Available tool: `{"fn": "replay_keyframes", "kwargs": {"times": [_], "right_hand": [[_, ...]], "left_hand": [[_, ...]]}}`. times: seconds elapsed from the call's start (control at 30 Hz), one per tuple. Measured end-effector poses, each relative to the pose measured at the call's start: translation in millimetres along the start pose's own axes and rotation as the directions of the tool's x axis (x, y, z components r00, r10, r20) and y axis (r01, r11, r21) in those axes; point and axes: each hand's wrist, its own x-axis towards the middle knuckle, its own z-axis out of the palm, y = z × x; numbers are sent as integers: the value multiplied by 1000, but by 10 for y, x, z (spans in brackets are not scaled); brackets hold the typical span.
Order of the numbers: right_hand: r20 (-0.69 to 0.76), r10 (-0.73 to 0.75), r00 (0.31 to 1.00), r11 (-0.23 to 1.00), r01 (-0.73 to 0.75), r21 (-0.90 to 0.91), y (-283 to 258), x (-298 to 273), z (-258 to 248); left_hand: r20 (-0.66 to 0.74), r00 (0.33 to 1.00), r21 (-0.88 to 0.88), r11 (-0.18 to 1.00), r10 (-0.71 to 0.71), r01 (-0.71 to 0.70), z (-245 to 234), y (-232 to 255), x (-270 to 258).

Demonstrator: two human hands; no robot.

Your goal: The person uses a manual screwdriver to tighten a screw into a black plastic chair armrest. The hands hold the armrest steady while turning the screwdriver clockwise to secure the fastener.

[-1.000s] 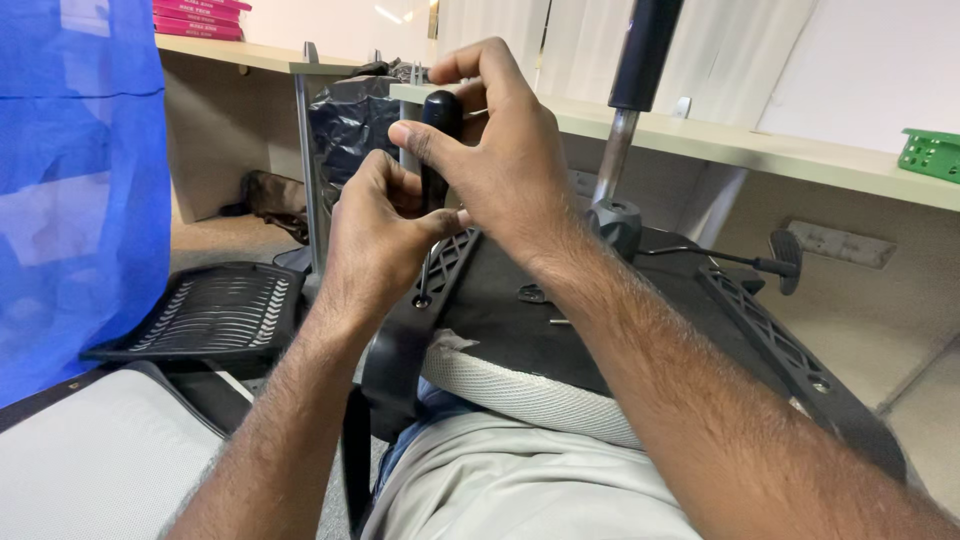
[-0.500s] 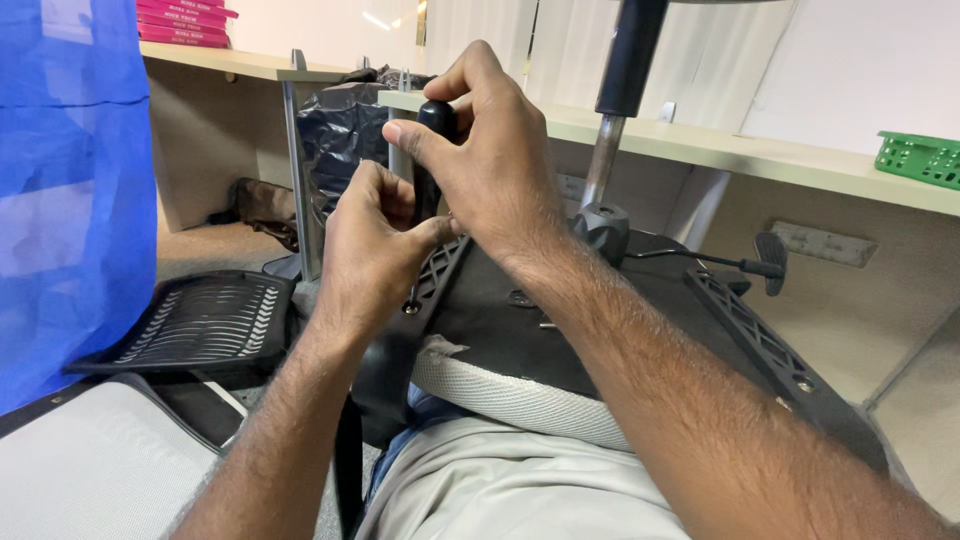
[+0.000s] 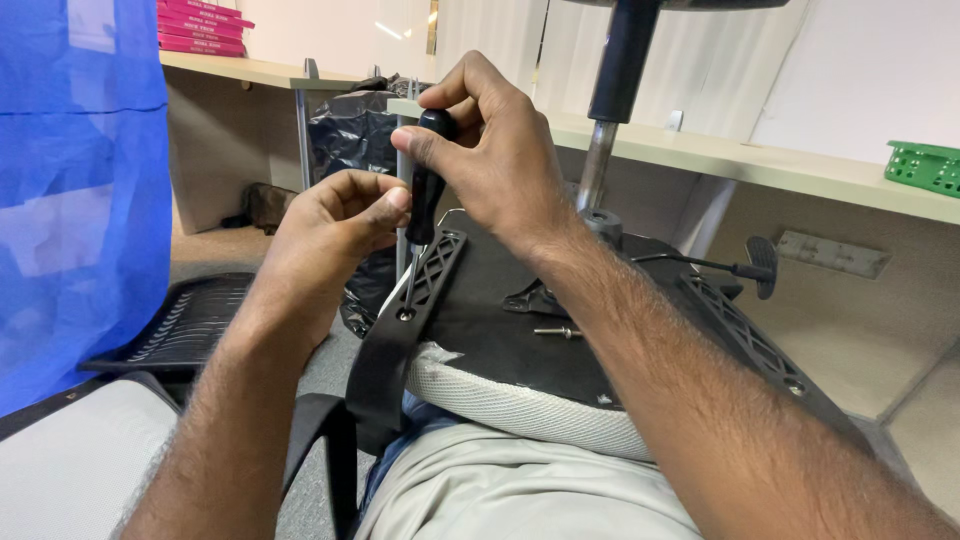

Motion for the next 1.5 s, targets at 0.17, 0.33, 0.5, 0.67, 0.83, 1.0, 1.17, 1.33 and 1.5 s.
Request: {"fn": "replay_keyframes", "kwargs": {"times": [0.17, 0.33, 0.5, 0.67, 0.83, 1.0, 1.17, 1.33, 1.5], "right_hand": [[93, 100, 991, 979, -115, 168, -57, 31, -15], [200, 39, 979, 918, -114, 379, -163, 27, 63], [293, 133, 947, 865, -255, 433, -210, 18, 102], [326, -27, 945, 773, -187, 607, -156, 38, 74], [367, 8, 930, 670, -277, 688, -145, 14, 92], [353, -23, 935, 672, -247, 698, -189, -24, 141], [377, -50, 925, 619, -268, 739, -187, -11, 154], [404, -91, 910, 534, -297, 791, -171, 30, 213], [411, -39, 911, 498, -339, 798, -189, 21, 256]], "left_hand": [[3, 1000, -31, 1000, 1, -1, -27, 52, -49], [48, 999, -72, 997, -10, 13, -78, 116, -109], [73, 996, -48, 998, -46, 49, -118, 186, -213], [104, 995, 81, 997, -3, -5, -89, 209, -278], [14, 999, 181, 983, -35, 32, -85, 229, -313], [-7, 1000, 146, 989, 21, -19, -99, 218, -336], [-57, 998, 173, 985, 27, -17, -112, 231, -359], [-115, 992, 214, 977, 53, -27, -125, 281, -393], [-208, 977, 291, 957, 43, 20, -124, 335, -405]]}}
